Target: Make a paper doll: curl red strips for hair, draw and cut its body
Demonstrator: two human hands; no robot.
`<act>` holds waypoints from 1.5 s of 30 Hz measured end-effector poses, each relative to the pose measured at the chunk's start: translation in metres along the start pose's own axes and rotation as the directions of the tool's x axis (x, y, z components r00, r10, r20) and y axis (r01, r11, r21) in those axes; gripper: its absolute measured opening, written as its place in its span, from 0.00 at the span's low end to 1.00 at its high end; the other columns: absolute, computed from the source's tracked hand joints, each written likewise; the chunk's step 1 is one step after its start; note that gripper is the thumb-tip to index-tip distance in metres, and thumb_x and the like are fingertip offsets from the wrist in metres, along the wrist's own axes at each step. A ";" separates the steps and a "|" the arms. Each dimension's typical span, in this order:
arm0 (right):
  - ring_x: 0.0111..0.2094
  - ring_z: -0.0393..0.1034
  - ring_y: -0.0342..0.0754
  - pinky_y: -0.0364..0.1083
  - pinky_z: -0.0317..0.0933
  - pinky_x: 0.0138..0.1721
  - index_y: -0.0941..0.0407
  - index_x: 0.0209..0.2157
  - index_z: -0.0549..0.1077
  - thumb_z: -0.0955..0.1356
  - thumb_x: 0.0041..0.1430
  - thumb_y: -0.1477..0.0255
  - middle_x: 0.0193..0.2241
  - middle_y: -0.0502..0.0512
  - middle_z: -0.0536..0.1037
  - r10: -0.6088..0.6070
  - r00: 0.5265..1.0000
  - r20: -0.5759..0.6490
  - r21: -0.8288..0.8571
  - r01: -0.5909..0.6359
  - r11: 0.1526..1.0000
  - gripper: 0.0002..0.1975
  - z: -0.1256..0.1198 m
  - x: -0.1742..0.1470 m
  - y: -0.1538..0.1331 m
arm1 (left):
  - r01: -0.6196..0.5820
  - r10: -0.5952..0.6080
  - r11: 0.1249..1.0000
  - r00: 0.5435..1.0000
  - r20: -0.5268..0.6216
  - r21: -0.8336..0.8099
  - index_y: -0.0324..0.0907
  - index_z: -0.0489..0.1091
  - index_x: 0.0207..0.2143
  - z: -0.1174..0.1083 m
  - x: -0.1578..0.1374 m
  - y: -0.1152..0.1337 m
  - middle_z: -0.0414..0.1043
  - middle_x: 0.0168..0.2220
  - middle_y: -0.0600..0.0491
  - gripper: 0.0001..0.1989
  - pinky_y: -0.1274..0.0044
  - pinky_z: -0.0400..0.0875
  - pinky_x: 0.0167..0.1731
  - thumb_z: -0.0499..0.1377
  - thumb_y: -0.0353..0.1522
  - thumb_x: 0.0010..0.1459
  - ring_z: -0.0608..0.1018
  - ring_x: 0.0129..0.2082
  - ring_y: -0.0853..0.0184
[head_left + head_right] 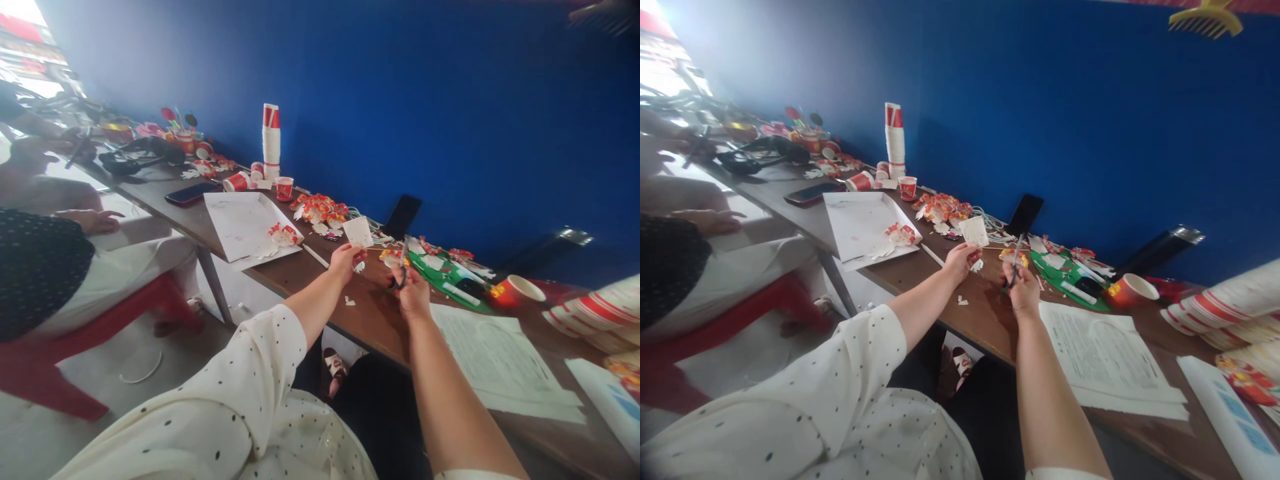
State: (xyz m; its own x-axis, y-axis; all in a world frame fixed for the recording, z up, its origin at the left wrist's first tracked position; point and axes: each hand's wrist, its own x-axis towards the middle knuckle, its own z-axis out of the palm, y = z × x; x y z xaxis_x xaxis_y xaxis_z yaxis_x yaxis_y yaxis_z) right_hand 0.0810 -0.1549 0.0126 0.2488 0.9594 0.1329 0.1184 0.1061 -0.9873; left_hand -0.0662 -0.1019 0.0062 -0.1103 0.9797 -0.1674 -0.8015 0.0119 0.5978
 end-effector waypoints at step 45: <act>0.37 0.76 0.63 0.50 0.58 0.29 0.52 0.28 0.74 0.67 0.52 0.67 0.33 0.62 0.81 0.341 0.892 0.298 -0.933 0.348 -0.095 0.05 -0.051 0.028 -0.042 | -0.192 0.199 0.706 0.978 0.069 0.681 0.41 0.72 0.28 0.015 0.052 0.013 0.65 0.17 0.60 0.04 0.83 0.57 0.17 0.60 0.32 0.53 0.65 0.14 0.77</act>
State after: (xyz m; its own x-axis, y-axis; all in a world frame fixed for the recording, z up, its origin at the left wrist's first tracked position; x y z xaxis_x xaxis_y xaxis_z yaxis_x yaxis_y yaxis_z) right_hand 0.1324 -0.1455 0.0621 -0.0243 0.9695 -0.2439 0.9720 0.0800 0.2210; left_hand -0.0733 -0.0478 0.0166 -0.2267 0.9739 0.0098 -0.1444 -0.0435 0.9886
